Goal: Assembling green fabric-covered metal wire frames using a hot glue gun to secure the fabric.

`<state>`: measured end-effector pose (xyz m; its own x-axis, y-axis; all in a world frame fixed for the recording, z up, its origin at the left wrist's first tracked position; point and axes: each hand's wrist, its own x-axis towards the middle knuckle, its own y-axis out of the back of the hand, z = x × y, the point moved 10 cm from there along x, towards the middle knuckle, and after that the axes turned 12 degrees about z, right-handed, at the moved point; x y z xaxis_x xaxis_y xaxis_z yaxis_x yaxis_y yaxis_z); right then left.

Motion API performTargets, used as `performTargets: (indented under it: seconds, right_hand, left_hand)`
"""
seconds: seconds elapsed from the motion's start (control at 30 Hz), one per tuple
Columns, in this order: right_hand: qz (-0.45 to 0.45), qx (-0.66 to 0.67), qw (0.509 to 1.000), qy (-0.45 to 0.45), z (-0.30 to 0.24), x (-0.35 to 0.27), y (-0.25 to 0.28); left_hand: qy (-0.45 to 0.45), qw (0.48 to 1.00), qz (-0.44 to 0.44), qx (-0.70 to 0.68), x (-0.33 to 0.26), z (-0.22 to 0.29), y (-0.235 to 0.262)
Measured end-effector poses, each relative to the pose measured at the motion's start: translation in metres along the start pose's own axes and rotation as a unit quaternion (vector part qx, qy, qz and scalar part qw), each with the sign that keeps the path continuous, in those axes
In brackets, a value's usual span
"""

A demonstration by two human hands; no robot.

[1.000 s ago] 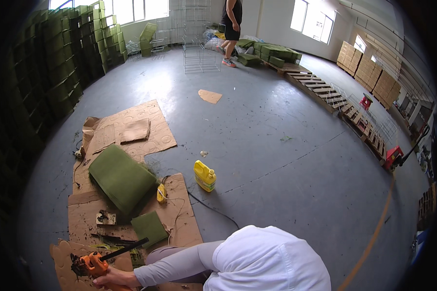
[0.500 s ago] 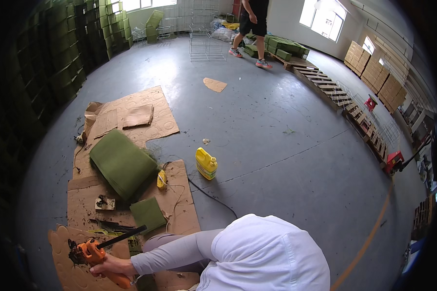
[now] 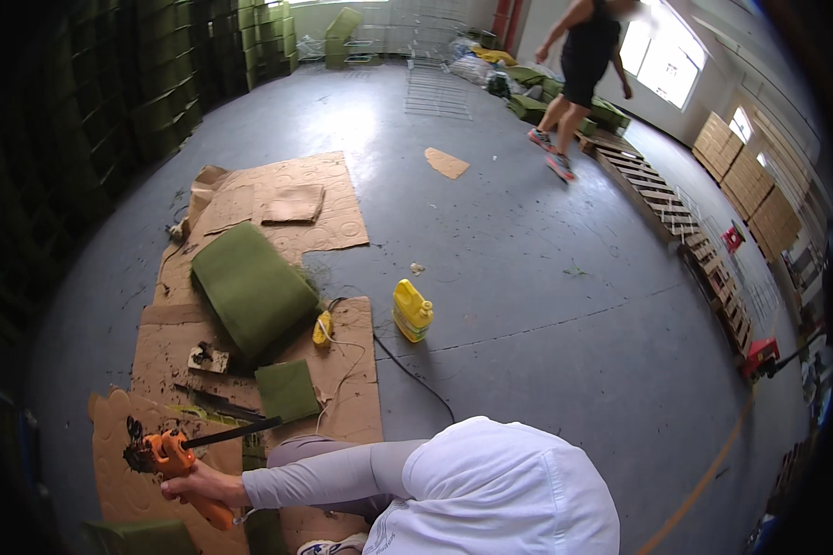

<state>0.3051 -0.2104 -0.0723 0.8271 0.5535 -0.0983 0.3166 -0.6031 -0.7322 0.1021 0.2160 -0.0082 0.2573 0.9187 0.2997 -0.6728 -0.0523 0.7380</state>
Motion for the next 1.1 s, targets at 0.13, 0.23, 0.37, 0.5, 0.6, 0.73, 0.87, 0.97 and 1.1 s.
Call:
performTargets:
  seconds: [0.13,0.23,0.37,0.5,0.6,0.73,0.87,0.97,1.1]
  right_hand:
    - [0.035,0.020,0.999,-0.015,-0.003,-0.002,0.007]
    - [-0.024,0.022,0.999,0.022,-0.036,-0.015,-0.013]
    - [0.022,-0.082,0.995,0.052,-0.064,-0.010,0.028]
    - [-0.062,-0.138,0.987,0.050,-0.074,-0.034,0.035]
    - [-0.135,-0.124,0.983,0.000,-0.060,-0.074,0.032]
    - [-0.144,-0.145,0.974,-0.103,-0.002,-0.115,0.042]
    - [-0.145,-0.163,0.966,-0.141,0.055,-0.133,0.030]
    - [-0.138,-0.167,0.961,-0.172,0.083,-0.135,0.035]
    - [-0.146,-0.216,0.948,-0.184,0.100,-0.139,0.031]
  left_hand:
    - [-0.032,0.991,0.084,0.102,-0.052,0.078,0.025]
    - [0.017,0.958,0.170,0.230,-0.079,0.017,0.081]
    - [-0.194,0.948,0.231,0.100,-0.127,0.050,0.023]
    - [-0.121,0.974,0.185,0.045,-0.160,0.063,0.030]
    - [-0.115,0.974,0.194,-0.012,-0.178,0.078,0.054]
    - [-0.075,0.990,0.110,-0.043,-0.195,0.083,0.051]
    - [-0.170,0.970,0.172,-0.027,-0.203,0.078,0.050]
    - [-0.140,0.977,0.157,-0.022,-0.219,0.081,0.043]
    - [-0.071,0.994,0.075,-0.023,-0.224,0.079,0.036]
